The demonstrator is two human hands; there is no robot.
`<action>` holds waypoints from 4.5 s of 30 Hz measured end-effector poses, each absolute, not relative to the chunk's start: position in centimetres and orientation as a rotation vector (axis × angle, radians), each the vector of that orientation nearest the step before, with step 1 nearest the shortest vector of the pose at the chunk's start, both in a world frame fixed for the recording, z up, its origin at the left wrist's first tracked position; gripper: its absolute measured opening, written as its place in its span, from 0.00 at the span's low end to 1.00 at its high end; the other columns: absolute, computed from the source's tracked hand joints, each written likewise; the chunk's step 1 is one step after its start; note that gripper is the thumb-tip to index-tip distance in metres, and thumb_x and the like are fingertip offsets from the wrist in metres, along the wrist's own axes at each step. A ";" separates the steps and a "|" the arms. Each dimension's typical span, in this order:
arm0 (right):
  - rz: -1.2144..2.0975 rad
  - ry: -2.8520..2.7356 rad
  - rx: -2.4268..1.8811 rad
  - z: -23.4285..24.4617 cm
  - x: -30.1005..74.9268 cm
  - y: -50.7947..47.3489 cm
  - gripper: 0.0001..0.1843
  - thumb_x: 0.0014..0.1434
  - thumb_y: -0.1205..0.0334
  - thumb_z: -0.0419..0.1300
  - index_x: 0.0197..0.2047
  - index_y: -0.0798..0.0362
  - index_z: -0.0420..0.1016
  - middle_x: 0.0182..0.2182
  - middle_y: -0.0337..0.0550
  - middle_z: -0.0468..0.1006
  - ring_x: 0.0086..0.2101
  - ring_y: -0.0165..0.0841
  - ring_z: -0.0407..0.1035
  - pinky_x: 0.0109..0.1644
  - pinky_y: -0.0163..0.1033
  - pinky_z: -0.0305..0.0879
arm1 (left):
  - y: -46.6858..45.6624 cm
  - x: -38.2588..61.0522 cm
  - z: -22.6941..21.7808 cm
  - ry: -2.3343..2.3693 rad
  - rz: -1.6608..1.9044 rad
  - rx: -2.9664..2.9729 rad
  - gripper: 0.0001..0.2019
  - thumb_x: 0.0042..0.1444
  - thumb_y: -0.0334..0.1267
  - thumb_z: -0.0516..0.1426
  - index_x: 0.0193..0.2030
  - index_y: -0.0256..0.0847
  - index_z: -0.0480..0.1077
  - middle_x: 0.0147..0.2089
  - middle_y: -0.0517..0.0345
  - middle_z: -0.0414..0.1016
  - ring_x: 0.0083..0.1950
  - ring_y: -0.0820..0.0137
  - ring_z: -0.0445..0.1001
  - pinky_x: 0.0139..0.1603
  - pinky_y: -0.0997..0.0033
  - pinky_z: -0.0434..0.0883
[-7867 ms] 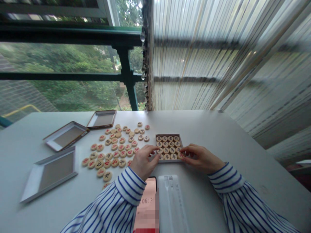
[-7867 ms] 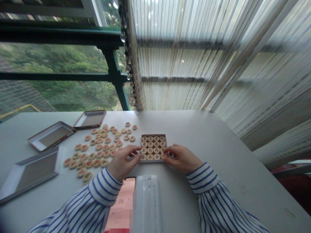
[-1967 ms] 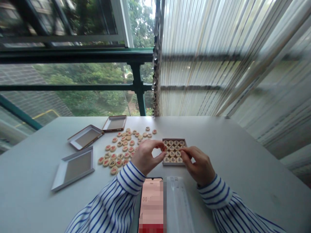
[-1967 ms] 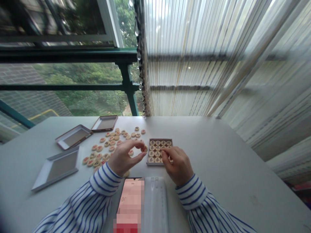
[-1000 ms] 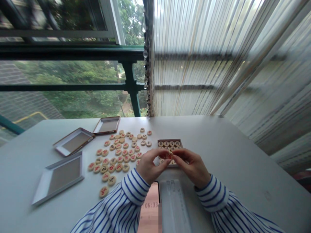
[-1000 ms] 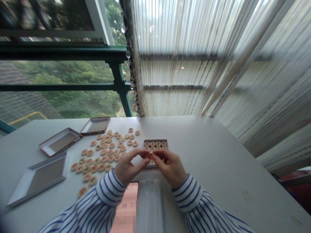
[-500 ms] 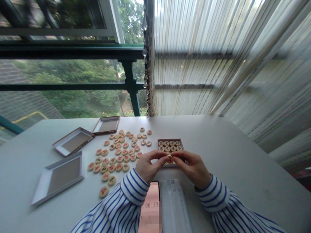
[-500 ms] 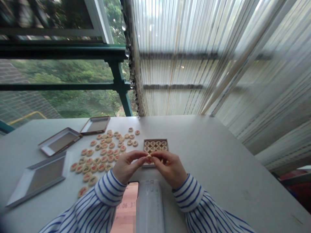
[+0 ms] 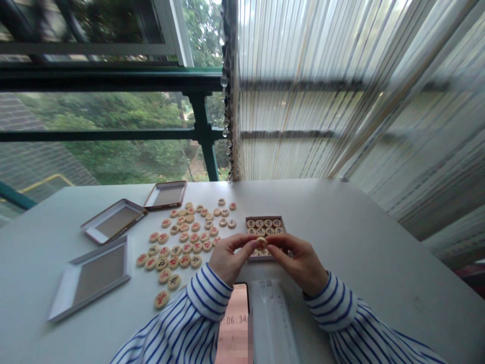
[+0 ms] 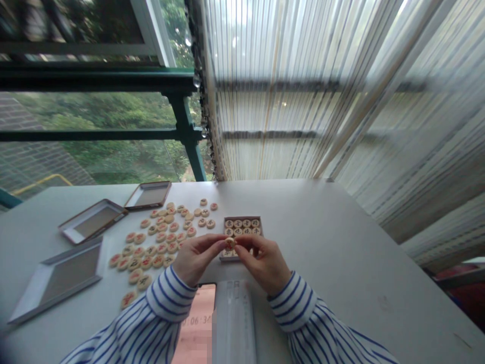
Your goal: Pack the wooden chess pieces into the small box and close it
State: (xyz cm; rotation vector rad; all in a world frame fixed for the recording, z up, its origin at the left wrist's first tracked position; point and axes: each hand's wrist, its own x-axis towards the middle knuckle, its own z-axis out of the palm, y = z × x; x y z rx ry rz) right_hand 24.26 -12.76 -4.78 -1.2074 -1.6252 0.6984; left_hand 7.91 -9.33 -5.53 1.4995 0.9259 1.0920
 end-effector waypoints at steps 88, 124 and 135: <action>0.291 -1.933 -1.121 -4.7 24.6 -12.7 0.13 0.53 0.63 0.57 0.44 0.51 0.69 0.35 0.45 0.75 0.36 0.33 0.68 0.41 0.40 0.65 | -9.6 8.2 -5.3 0.916 0.988 1.220 0.13 0.44 0.39 0.61 0.35 0.33 0.73 0.32 0.52 0.78 0.32 0.70 0.75 0.36 0.72 0.73; 0.281 -2.007 -1.444 -5.8 27.4 -11.5 0.10 0.49 0.60 0.60 0.35 0.52 0.76 0.36 0.48 0.72 0.39 0.37 0.67 0.44 0.45 0.65 | -8.7 7.1 -6.5 1.357 1.073 1.765 0.09 0.47 0.39 0.56 0.32 0.39 0.74 0.28 0.56 0.77 0.29 0.71 0.73 0.34 0.73 0.70; 0.287 -2.028 -1.536 -6.2 27.4 -11.5 0.11 0.48 0.59 0.60 0.36 0.52 0.76 0.38 0.49 0.71 0.40 0.38 0.65 0.45 0.46 0.64 | -8.8 7.1 -6.1 1.374 1.048 1.782 0.09 0.47 0.39 0.56 0.32 0.38 0.74 0.28 0.56 0.77 0.29 0.71 0.73 0.34 0.73 0.71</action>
